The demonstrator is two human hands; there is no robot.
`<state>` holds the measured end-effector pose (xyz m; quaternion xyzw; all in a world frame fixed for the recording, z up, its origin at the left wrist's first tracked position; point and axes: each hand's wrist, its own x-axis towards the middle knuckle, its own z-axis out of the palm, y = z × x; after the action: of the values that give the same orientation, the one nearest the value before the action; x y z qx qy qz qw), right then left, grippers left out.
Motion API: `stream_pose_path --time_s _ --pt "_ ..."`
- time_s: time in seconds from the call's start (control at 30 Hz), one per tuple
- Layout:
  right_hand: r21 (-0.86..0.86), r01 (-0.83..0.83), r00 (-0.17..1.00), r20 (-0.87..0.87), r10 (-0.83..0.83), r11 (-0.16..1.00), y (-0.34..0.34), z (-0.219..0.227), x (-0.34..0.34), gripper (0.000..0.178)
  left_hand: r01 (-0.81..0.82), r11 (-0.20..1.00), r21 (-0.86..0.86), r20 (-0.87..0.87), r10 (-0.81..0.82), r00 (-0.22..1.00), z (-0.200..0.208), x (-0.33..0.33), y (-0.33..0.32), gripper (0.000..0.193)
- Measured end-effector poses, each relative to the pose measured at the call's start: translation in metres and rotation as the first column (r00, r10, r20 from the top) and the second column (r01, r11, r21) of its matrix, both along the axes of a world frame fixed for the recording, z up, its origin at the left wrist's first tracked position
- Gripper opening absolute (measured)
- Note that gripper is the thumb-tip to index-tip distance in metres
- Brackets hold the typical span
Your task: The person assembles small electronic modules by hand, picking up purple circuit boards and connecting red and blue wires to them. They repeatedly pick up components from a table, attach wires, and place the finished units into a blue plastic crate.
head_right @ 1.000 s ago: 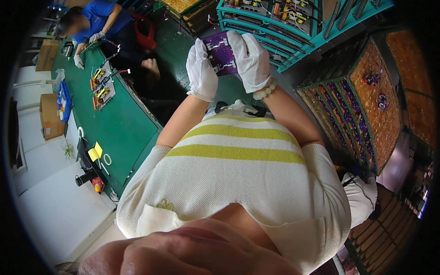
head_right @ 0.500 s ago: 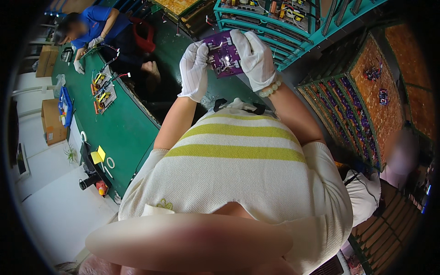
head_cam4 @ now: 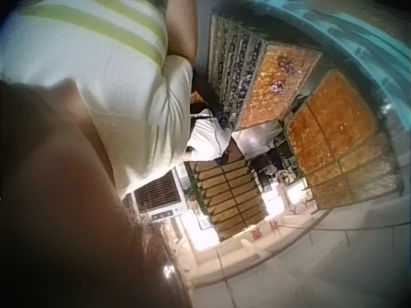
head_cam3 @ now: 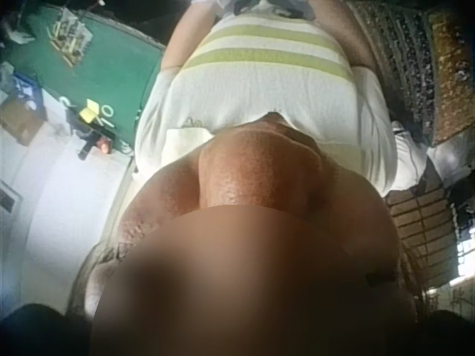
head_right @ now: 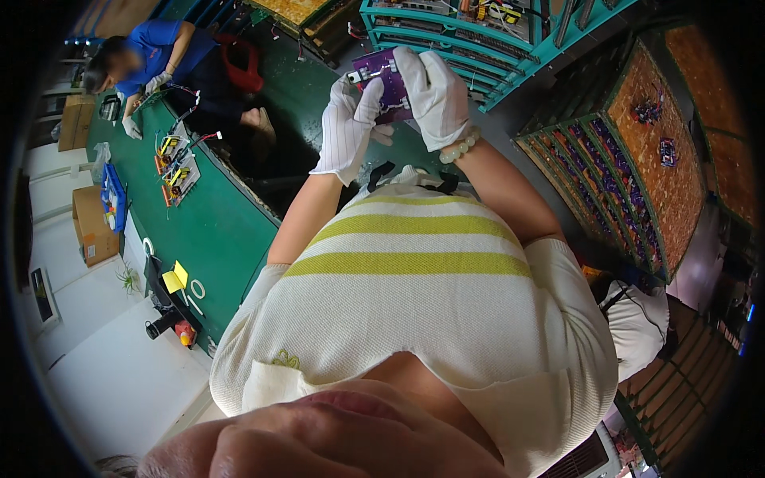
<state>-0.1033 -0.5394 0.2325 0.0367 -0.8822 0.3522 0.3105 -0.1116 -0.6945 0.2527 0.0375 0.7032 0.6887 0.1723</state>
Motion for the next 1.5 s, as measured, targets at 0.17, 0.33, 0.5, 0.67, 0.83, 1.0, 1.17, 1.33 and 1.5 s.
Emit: stream_pose_path --time_s 0.17,0.33,0.5,0.67,0.83,1.0,1.17,1.33,1.5 --pt "-0.319 -0.184 0.981 0.000 0.194 0.930 0.007 -0.036 -0.011 0.027 -0.068 0.987 0.145 0.000 0.069 0.998 -0.004 0.002 -0.001 0.036" --pt "-0.468 -0.103 0.964 0.170 0.204 0.877 0.002 -0.030 0.000 0.028 -0.083 0.954 0.290 0.039 0.075 0.996 -0.013 0.011 -0.002 0.034" --pt "-0.431 -0.163 0.973 0.079 0.217 0.887 0.004 -0.036 0.004 0.027 -0.011 0.935 0.353 0.072 -0.015 0.997 -0.006 0.010 -0.002 0.035" --pt "-0.643 -0.019 0.937 0.255 0.238 0.766 -0.007 -0.002 0.013 0.027 -0.074 0.937 0.340 0.092 0.045 0.995 -0.008 0.015 -0.001 0.033" --pt "-0.581 -0.099 0.920 0.257 0.297 0.808 -0.007 0.009 0.018 0.027 -0.137 0.928 0.345 0.068 0.121 0.990 -0.008 0.022 0.001 0.031" --pt "-0.752 -0.181 0.944 0.048 0.326 0.634 0.004 0.007 0.018 0.036 -0.052 0.904 0.425 0.081 0.019 0.997 -0.001 0.015 -0.001 0.028" --pt "-0.639 -0.447 0.804 0.020 0.594 0.626 0.013 0.007 0.029 0.077 -0.009 0.734 0.680 0.334 -0.298 0.894 -0.013 0.000 -0.002 0.037" --pt "-0.768 0.131 0.591 0.569 0.572 0.627 0.022 0.031 0.056 0.061 -0.367 0.036 0.929 0.266 -0.755 0.600 -0.011 -0.003 0.019 0.030" --pt "0.130 0.144 0.847 0.496 -0.190 0.981 0.061 0.009 0.114 0.044 -0.417 0.210 0.884 0.356 -0.881 0.312 -0.033 -0.019 0.063 0.012"
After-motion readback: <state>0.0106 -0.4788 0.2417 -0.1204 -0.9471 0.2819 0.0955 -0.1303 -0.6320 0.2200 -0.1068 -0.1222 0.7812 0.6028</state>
